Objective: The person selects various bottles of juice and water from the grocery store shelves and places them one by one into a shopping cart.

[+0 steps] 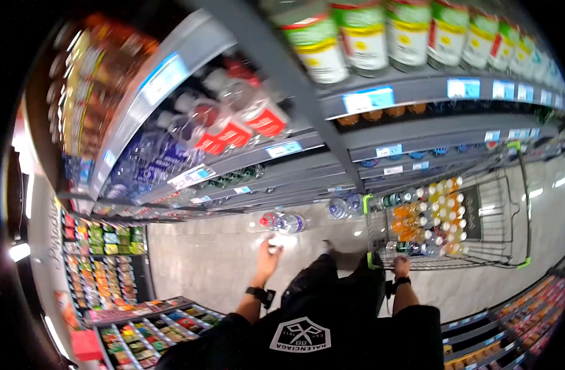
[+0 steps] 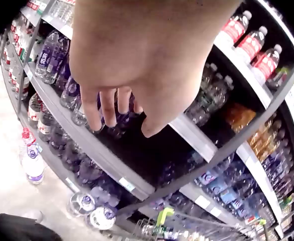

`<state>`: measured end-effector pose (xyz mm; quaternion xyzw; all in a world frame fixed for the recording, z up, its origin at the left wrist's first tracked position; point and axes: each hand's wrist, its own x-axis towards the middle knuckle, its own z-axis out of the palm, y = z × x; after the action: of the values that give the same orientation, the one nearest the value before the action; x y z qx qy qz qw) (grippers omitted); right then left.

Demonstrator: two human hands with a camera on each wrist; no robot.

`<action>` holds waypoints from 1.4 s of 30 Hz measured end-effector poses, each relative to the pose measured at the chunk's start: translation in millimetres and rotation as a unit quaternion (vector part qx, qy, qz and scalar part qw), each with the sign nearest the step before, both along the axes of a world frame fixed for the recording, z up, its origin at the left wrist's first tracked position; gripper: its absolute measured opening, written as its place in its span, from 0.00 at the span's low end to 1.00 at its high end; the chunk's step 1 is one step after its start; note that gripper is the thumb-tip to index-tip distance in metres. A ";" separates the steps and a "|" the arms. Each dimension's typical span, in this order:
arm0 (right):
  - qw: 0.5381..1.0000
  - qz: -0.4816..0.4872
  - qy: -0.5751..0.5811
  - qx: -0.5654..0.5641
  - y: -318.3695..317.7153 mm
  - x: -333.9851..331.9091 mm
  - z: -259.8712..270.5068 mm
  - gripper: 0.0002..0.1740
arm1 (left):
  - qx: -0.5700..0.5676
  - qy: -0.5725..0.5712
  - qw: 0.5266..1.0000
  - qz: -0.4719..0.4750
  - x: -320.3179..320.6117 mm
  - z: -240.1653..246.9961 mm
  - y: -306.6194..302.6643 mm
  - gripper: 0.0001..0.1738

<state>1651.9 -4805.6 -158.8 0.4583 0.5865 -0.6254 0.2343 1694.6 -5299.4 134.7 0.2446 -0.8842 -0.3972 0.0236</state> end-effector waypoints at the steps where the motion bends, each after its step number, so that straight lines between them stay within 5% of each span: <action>1: 0.999 0.041 0.006 -0.005 9.1 11.6 -6.0 0.13 | -0.003 0.034 0.999 0.035 -12.2 6.9 -16.8 0.31; 3: 1.000 -0.002 -0.006 0.016 -6.5 13.4 43.8 0.11 | -0.106 0.156 0.982 0.018 -31.9 -17.9 -77.8 0.32; 5: 0.999 -0.027 0.036 0.019 -18.6 17.8 63.7 0.11 | -0.014 0.167 0.979 0.113 -66.4 20.6 -100.5 0.32; 7: 0.993 -0.061 0.095 0.046 -43.4 25.7 86.9 0.10 | -0.082 0.254 0.961 0.074 -96.0 25.9 -139.9 0.33; 9: 0.987 -0.051 0.148 0.044 -79.2 31.5 120.5 0.09 | -0.015 0.300 0.952 0.064 -119.8 59.6 -154.7 0.35; 15: 0.954 0.080 0.261 0.121 -196.9 2.6 200.0 0.11 | 0.068 0.320 0.944 0.039 -165.5 93.3 -187.3 0.27; 17: 0.905 0.180 0.350 0.162 -228.2 -20.1 208.4 0.13 | 0.011 0.220 0.976 -0.001 -180.6 84.3 -208.1 0.22; 19: 0.888 0.213 0.392 0.107 -279.3 -49.7 250.7 0.20 | 0.121 0.200 0.972 -0.027 -191.9 86.5 -217.8 0.19; 21: 0.833 0.291 0.439 0.171 -334.3 -75.8 304.8 0.20 | 0.062 0.325 0.942 -0.052 -200.9 71.0 -225.6 0.21; 22: 0.812 0.309 0.469 0.158 -362.5 -86.4 332.8 0.20 | 0.094 0.221 0.970 -0.039 -191.9 91.0 -224.3 0.20; 25: 0.772 0.345 0.498 0.191 -436.5 -111.7 385.1 0.23 | 0.007 0.247 0.968 -0.039 -173.6 97.1 -221.0 0.24; 27: 0.778 0.322 0.524 0.132 -474.1 -126.8 387.3 0.27 | -0.007 0.279 0.959 -0.041 -150.7 103.3 -213.2 0.24; 28: 0.722 0.339 0.574 0.186 -489.2 -133.4 389.1 0.29 | -0.011 0.300 0.951 -0.077 -137.4 110.7 -211.5 0.23; 31: 0.683 0.262 0.654 0.191 -538.3 -147.5 395.8 0.35 | 0.013 0.285 0.944 -0.165 -104.4 110.1 -213.2 0.20; 38: 0.644 0.329 0.587 0.365 -578.7 -169.3 419.5 0.19 | 0.057 0.268 0.931 -0.242 -84.2 92.7 -228.8 0.21; 42: 0.596 0.330 0.578 0.449 -576.1 -169.1 415.9 0.18 | 0.054 0.279 0.926 -0.248 -85.5 88.8 -231.2 0.21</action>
<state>1482.8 -5381.8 257.1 -0.1761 0.9171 -0.2971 -0.1990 1609.2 -5530.6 223.5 -0.1027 -0.8516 -0.4895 0.1569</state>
